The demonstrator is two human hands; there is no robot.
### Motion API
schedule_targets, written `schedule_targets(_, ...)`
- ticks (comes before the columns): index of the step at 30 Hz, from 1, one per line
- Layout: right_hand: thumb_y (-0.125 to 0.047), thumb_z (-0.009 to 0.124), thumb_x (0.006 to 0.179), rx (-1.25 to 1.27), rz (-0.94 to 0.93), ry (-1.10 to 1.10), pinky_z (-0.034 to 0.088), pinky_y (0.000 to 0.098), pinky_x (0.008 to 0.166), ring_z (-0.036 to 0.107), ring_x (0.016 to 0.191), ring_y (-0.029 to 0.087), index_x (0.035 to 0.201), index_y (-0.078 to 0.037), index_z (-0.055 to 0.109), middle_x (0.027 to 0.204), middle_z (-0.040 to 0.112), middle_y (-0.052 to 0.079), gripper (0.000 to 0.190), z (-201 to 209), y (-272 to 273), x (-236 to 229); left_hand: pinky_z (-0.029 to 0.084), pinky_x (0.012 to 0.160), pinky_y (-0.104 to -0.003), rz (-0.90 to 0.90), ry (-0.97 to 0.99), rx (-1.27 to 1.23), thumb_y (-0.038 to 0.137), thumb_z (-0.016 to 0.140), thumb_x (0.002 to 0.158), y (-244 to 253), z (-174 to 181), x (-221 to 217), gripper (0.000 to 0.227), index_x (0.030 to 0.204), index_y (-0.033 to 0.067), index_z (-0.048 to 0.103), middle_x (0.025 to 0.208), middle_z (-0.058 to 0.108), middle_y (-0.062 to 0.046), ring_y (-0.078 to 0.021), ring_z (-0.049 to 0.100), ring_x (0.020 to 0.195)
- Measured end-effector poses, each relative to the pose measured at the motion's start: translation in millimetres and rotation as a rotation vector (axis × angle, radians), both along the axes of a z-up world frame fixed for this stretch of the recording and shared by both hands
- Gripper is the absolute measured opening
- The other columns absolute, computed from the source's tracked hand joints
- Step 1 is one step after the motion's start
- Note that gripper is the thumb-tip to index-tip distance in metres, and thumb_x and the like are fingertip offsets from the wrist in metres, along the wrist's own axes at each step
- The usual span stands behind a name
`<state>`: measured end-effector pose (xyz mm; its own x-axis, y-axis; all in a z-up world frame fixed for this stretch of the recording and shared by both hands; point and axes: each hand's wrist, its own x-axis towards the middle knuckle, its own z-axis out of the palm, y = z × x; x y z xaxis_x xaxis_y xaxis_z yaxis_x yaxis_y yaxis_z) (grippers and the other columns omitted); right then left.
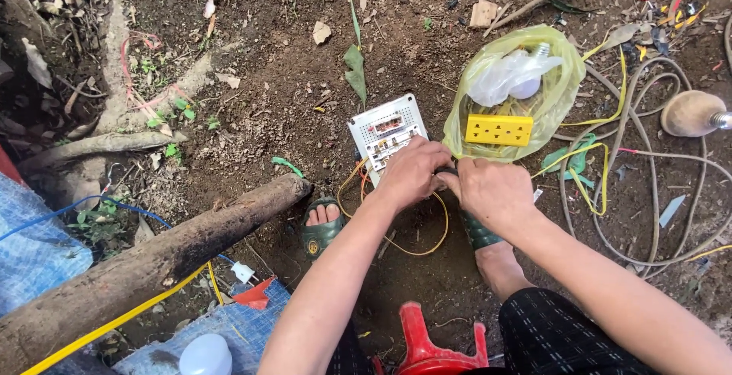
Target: Assembling electrical outlet components onto a mounting board using a screwdriver and connecting wires.
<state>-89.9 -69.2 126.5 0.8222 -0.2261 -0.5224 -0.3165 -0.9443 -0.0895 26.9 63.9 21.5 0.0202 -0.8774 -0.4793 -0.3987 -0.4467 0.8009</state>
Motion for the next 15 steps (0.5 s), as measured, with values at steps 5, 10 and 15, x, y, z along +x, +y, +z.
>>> schedule_targets(5,-0.045,0.059,0.095,-0.057,0.076,-0.068,0.057,0.0313,0.059,0.071,0.072,0.021,0.088,-0.017,0.058,0.077,0.058,0.000,0.029,-6.4,1.5,1.4,0.054,0.089,-0.034,-0.040,0.004,0.015,0.032,0.079,0.086,-3.6,8.4,8.0,0.025,0.109,0.0210,0.077,0.121,0.072,0.009,-0.0205,0.058,0.115)
schedule_targets(10,-0.056,0.055,0.098,0.054,0.011,0.049,0.058,0.0295,0.060,0.073,0.070,0.020,0.083,-0.014,0.062,0.074,0.063,0.001,0.045,0.0,-8.8,0.0,0.053,0.084,-0.030,-0.042,-0.042,-0.024,0.034,0.079,0.085,-0.7,3.5,4.0,0.025,0.106,0.0195,0.078,0.111,0.074,0.007,-0.0172,0.059,0.106)
schedule_targets(15,-0.050,0.055,0.101,0.112,-0.033,0.098,0.058,0.0318,0.057,0.072,0.065,0.021,0.082,-0.013,0.062,0.071,0.063,0.002,0.042,4.2,-5.3,3.3,0.051,0.078,-0.027,-0.029,-0.085,-0.083,0.040,0.074,0.087,8.5,-10.9,-8.5,0.027,0.106,0.0210,0.076,0.106,0.075,0.007,-0.0145,0.058,0.098)
